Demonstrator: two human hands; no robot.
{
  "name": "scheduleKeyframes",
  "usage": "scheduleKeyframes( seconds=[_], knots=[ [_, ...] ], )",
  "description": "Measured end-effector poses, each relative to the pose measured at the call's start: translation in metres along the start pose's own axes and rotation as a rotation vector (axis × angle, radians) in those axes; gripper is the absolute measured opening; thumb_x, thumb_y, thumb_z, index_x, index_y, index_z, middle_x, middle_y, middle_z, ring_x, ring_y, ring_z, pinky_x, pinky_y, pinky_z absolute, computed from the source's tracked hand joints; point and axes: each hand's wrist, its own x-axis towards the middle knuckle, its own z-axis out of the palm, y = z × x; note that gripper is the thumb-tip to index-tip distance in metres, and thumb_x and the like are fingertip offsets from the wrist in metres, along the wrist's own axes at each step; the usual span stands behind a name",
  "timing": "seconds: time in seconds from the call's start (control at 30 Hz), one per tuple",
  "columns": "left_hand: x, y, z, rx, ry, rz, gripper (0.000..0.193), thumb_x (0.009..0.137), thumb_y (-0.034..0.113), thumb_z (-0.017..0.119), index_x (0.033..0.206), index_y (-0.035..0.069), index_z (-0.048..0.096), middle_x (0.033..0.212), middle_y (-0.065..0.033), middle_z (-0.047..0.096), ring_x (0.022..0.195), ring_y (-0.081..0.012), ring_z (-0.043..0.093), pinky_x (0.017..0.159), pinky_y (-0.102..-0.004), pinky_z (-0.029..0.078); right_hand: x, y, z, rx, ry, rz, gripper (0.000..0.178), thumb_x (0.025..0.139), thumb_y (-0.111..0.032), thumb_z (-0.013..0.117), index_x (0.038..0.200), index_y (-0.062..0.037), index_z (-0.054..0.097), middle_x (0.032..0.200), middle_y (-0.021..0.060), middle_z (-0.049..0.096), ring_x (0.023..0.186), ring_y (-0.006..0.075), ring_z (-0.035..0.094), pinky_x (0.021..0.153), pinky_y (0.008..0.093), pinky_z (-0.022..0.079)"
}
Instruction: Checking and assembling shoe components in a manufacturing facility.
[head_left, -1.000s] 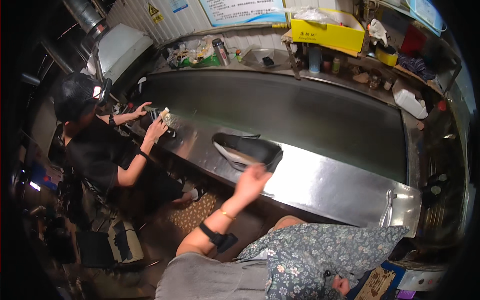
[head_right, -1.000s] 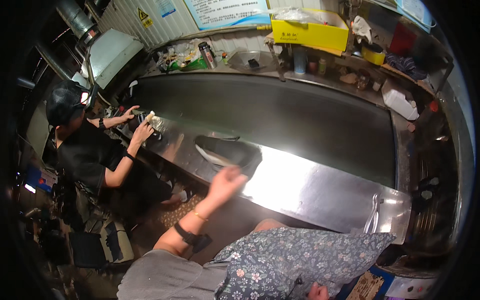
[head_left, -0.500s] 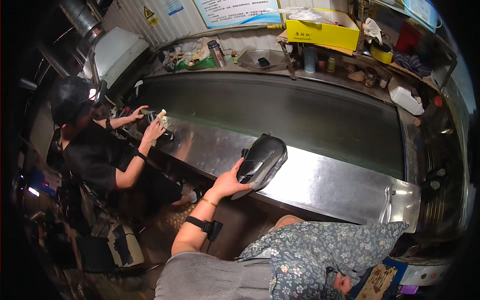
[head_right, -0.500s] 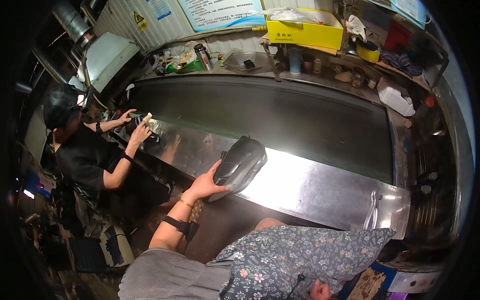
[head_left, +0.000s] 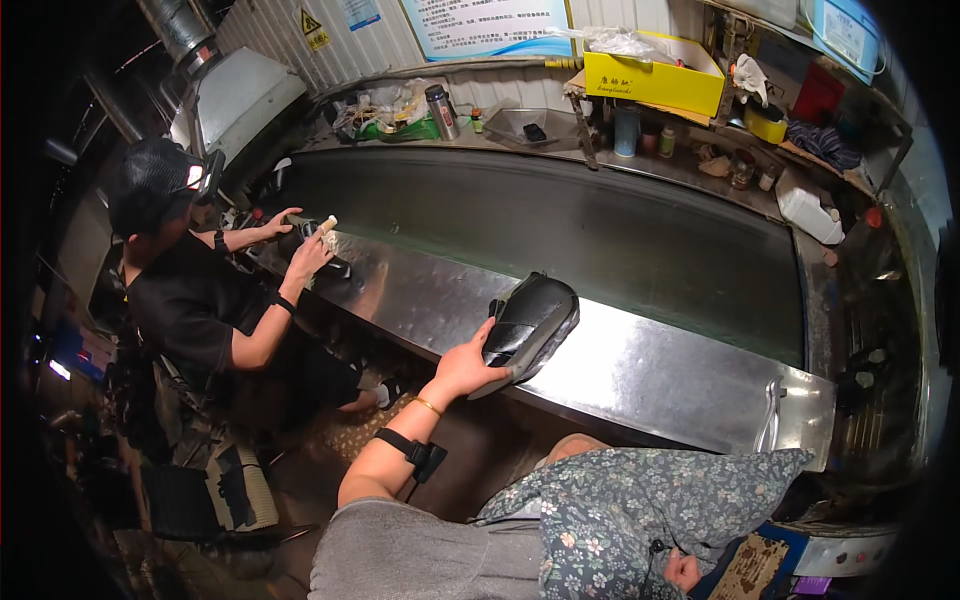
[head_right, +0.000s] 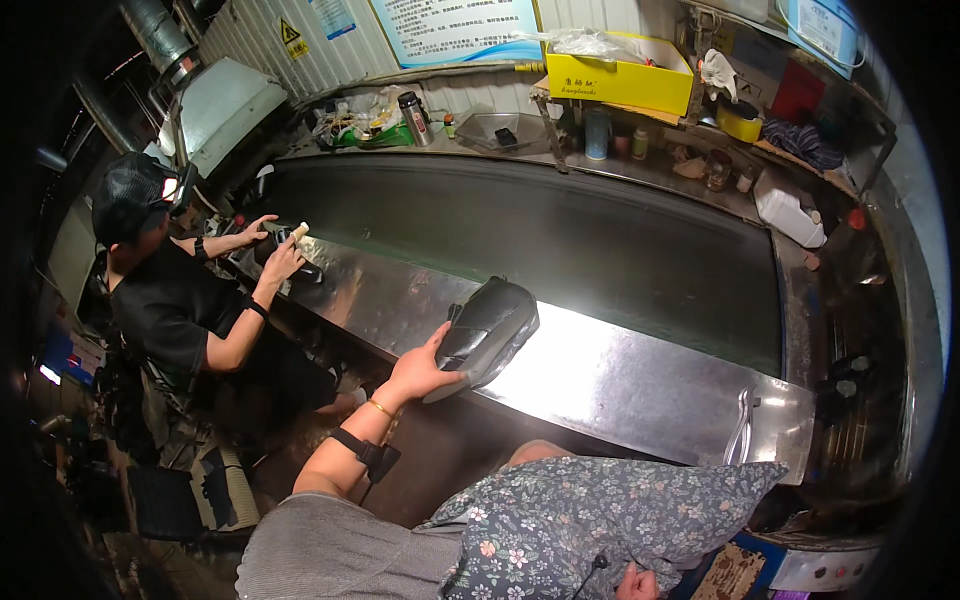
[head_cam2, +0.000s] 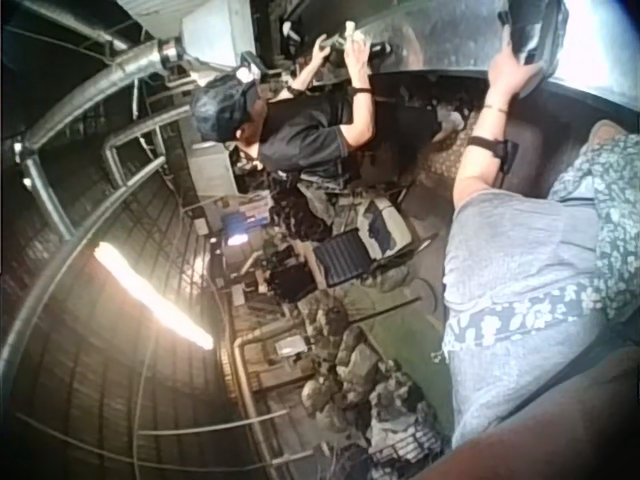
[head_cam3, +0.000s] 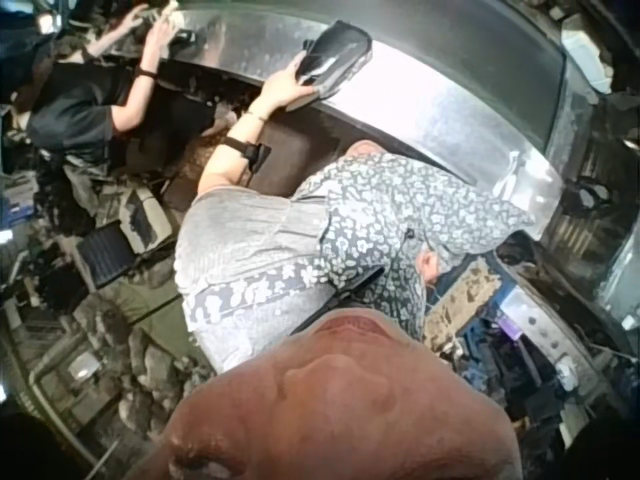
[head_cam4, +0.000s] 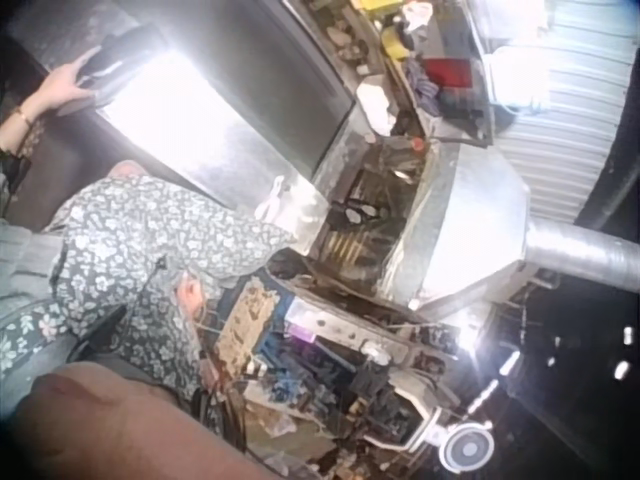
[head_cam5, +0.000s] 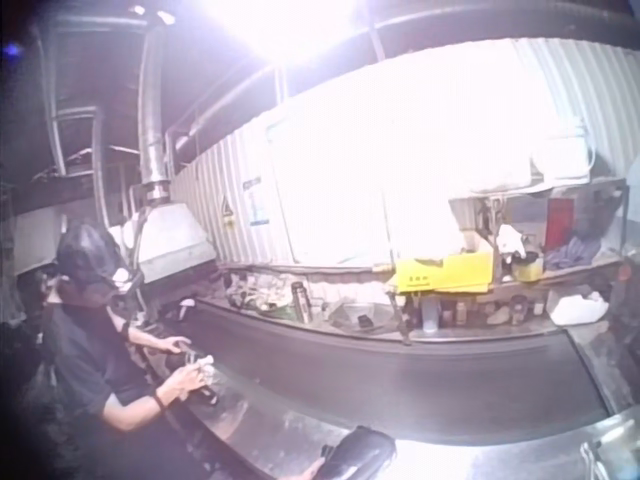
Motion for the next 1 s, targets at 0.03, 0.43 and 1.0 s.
scheduleKeyframes(
  seconds=[0.03, 0.43, 1.0],
  knots=[
    [0.0, 0.001, 0.0, -0.001, 0.001, 0.002, 0.107, 0.066, 0.05, 0.077, 0.154, 0.022, 0.025, 0.113, -0.0209, 0.068, 0.1, -0.039, 0.066, 0.088, -0.0433, 0.052, -0.001, 0.011, -0.005, 0.074, -0.065, 0.028, 0.047, 0.104, -0.015, 0.05, 0.061, -0.0106, 0.03, 0.055, 0.0022, 0.031, 0.053, 0.0135, 0.032, 0.057, 0.0403, 0.032],
    [-0.006, -0.003, -0.004, -0.019, 0.021, 0.004, 0.105, 0.066, 0.05, 0.077, 0.154, 0.019, 0.026, 0.116, -0.0207, 0.067, 0.102, -0.0382, 0.066, 0.089, -0.0427, 0.052, 0.008, -0.058, 0.021, -0.082, 0.037, 0.1, 0.048, 0.105, -0.02, 0.048, 0.062, -0.0165, 0.025, 0.063, -0.0043, 0.013, 0.058, 0.0104, 0.019, 0.066, 0.0337, 0.044],
    [-0.069, 0.153, 0.044, -0.843, -0.253, 0.56, 0.102, 0.07, 0.017, 0.084, 0.15, -0.007, 0.025, 0.142, -0.0176, 0.05, 0.129, -0.0221, 0.049, 0.11, -0.035, 0.036, 0.061, -0.376, 0.082, -0.226, 0.695, -0.514, 0.082, 0.089, -0.02, 0.07, 0.152, -0.0048, 0.021, 0.14, 0.0194, 0.049, 0.117, 0.0254, 0.057, 0.098, 0.0362, 0.045]
  ],
)
